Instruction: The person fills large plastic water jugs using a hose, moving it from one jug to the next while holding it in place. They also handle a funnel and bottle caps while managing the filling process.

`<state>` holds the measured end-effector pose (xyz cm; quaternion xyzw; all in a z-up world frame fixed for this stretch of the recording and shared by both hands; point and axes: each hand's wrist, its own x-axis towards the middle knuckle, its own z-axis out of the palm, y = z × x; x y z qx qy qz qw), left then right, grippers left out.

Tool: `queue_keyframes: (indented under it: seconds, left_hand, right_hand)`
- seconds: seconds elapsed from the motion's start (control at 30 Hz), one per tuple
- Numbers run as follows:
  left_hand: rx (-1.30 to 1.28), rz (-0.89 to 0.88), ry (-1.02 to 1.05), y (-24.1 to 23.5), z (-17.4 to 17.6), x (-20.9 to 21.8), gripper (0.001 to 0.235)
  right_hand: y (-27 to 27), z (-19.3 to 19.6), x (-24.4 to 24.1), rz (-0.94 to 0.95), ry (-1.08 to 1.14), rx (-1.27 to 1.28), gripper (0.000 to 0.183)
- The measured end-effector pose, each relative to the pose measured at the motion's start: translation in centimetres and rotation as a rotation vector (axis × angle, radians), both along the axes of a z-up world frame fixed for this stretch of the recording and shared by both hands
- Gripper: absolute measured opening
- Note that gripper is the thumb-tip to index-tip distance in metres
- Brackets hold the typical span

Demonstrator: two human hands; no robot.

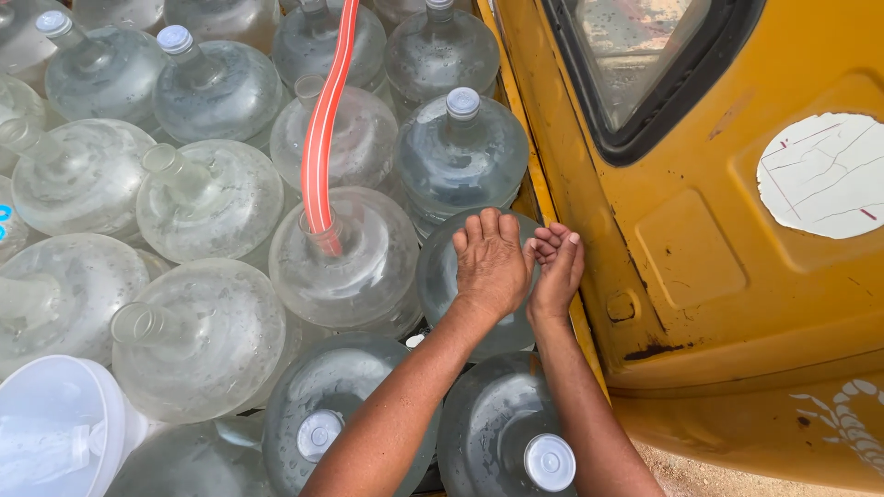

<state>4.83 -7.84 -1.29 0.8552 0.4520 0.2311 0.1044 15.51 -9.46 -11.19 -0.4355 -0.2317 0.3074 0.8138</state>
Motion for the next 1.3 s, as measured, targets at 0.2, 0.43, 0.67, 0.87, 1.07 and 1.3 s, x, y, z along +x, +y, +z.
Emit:
queue_keyframes:
  seconds: [0.2, 0.43, 0.67, 0.87, 1.07, 1.3]
  left_hand:
    - [0.077, -0.026, 0.040, 1.2, -0.4, 0.7, 0.038]
    - [0.008, -0.023, 0.316, 1.7, 0.3, 1.4, 0.020]
    - [-0.187, -0.185, 0.049, 1.3, 3.1, -4.1, 0.064]
    - [0.320, 0.113, -0.311, 4.3, 4.2, -18.1, 0.065]
    - [-0.125, 0.270, -0.466, 10.8, 3.1, -23.2, 0.058]
    - [-0.161, 0.153, -0.573, 14.6, 1.0, -23.0, 0.039]
  right_hand:
    - [0.1, -0.1, -1.0, -0.020, 0.082, 0.017, 0.058]
    - [-0.9, 4.1, 0.0, -0.143, -0.271, -0.010, 0.046]
    - [-0.2, 13.7, -3.3, 0.036, -0.727, 0.099, 0.058]
    - [8.0, 17.0, -9.5, 0.281, -0.618, 0.167, 0.066]
    - [19.2, 14.5, -17.0, 0.641, -0.137, -0.372, 0.071]
    - [23.7, 13.2, -20.4, 0.885, 0.181, -0.270, 0.067]
